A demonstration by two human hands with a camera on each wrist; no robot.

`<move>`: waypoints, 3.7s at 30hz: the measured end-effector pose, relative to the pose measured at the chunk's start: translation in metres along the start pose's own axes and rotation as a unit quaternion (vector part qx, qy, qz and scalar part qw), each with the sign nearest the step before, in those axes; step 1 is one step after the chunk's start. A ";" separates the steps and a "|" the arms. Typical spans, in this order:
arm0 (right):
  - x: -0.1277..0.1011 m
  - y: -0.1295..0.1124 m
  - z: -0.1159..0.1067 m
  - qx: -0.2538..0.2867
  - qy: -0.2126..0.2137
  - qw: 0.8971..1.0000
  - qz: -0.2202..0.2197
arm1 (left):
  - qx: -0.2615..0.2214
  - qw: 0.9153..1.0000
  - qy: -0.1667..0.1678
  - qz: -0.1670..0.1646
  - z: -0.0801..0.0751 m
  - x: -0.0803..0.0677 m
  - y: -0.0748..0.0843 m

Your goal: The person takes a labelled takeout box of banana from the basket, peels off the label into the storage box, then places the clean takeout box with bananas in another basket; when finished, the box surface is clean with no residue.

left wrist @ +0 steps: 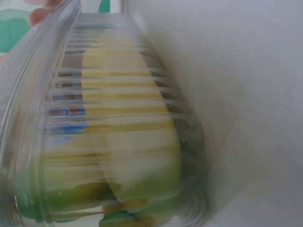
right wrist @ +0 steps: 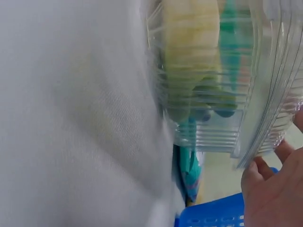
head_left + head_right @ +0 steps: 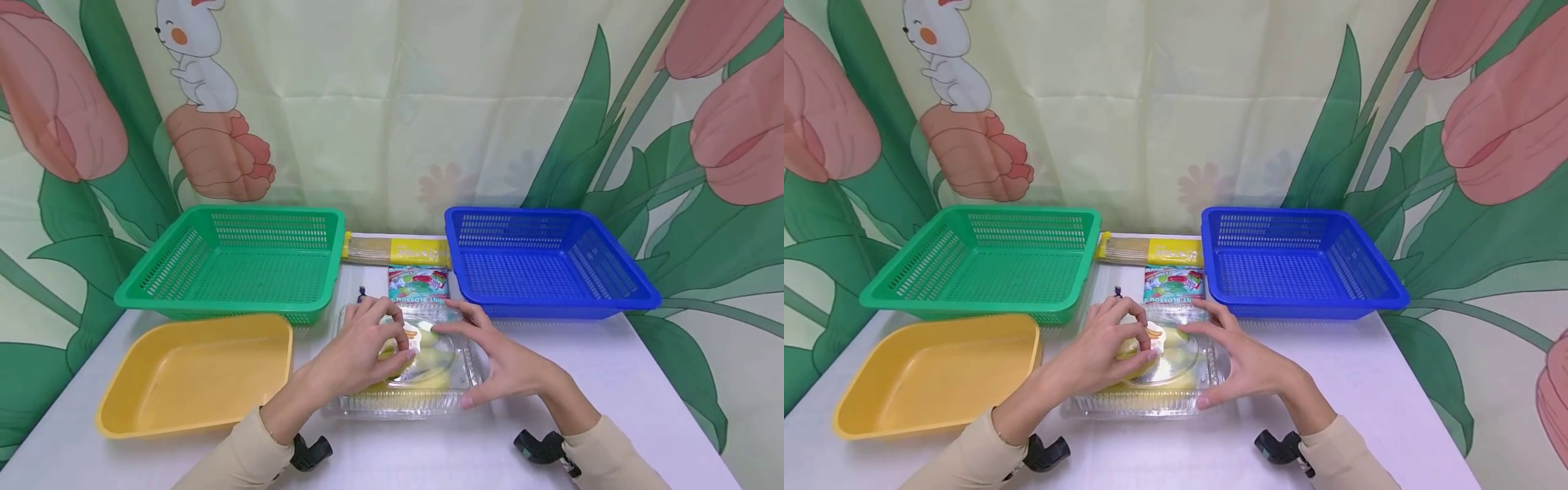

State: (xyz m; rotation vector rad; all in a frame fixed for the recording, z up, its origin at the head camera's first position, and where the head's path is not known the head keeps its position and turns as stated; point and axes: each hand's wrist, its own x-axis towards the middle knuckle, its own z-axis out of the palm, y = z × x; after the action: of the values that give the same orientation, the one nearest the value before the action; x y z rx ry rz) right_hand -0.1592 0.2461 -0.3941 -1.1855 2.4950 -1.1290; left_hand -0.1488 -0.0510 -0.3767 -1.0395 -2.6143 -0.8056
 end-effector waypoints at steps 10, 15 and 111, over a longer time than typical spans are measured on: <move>-0.002 -0.002 0.002 -0.016 0.008 1.000 0.018 | -0.003 1.000 0.006 0.000 0.000 -0.001 0.001; -0.001 -0.002 0.003 -0.013 0.003 1.000 0.023 | -0.022 1.000 0.007 -0.003 -0.001 -0.002 -0.001; -0.004 0.002 0.000 -0.011 0.009 1.000 0.014 | 0.068 0.965 0.027 -0.251 -0.134 -0.176 -0.125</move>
State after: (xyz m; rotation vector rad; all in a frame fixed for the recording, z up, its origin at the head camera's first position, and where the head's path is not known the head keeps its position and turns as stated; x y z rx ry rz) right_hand -0.1576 0.2492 -0.3958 -1.1483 2.5358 -1.1140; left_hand -0.1071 -0.3011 -0.3848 -0.3080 -2.8703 -0.7177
